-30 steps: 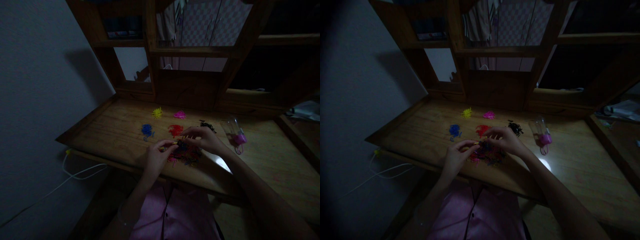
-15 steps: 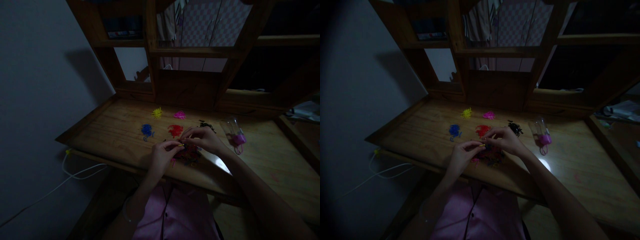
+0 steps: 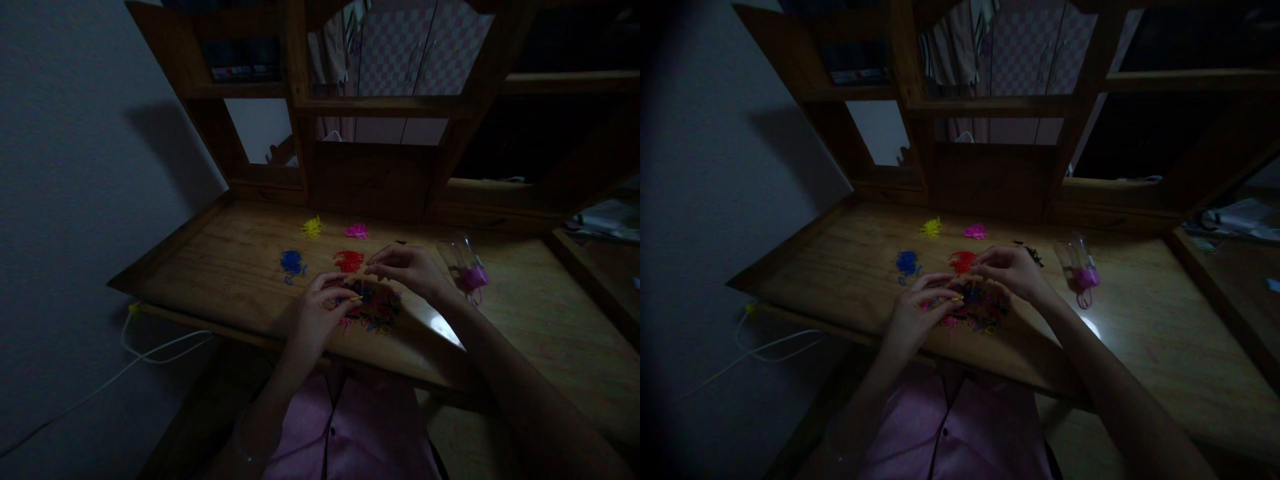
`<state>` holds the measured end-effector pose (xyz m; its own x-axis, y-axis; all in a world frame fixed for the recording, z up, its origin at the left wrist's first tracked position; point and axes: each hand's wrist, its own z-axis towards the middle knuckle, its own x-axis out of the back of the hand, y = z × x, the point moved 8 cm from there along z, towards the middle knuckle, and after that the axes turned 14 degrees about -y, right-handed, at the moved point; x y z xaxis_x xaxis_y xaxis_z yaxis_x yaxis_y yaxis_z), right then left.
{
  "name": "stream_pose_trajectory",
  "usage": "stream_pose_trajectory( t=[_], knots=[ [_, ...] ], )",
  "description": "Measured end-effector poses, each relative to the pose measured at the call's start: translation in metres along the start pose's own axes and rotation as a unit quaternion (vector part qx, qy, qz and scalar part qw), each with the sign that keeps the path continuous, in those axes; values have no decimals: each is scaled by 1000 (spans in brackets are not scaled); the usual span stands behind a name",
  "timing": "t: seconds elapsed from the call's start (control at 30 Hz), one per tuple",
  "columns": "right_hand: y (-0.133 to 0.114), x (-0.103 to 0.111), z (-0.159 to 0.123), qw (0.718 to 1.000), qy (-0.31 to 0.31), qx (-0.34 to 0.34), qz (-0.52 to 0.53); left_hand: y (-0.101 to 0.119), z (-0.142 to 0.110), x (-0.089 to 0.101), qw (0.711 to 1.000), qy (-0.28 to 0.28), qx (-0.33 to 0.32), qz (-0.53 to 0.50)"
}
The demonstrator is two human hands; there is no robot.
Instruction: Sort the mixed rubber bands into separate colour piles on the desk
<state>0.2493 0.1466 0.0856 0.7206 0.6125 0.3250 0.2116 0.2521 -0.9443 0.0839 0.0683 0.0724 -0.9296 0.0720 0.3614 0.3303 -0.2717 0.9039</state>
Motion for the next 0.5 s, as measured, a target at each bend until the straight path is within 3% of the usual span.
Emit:
stream_pose_trajectory(
  t=[0.23,0.37,0.5],
  knots=[
    [-7,-26,-1,994,-112,18,3,-29,-5,-3,976,19,129,-175],
    [-14,-29,-1,992,-86,85,-26,-36,-3,-13,951,2,130,-279],
    [-12,-30,-1,992,-48,107,-47,-38,-1,-18,932,0,141,-335]
  ],
)
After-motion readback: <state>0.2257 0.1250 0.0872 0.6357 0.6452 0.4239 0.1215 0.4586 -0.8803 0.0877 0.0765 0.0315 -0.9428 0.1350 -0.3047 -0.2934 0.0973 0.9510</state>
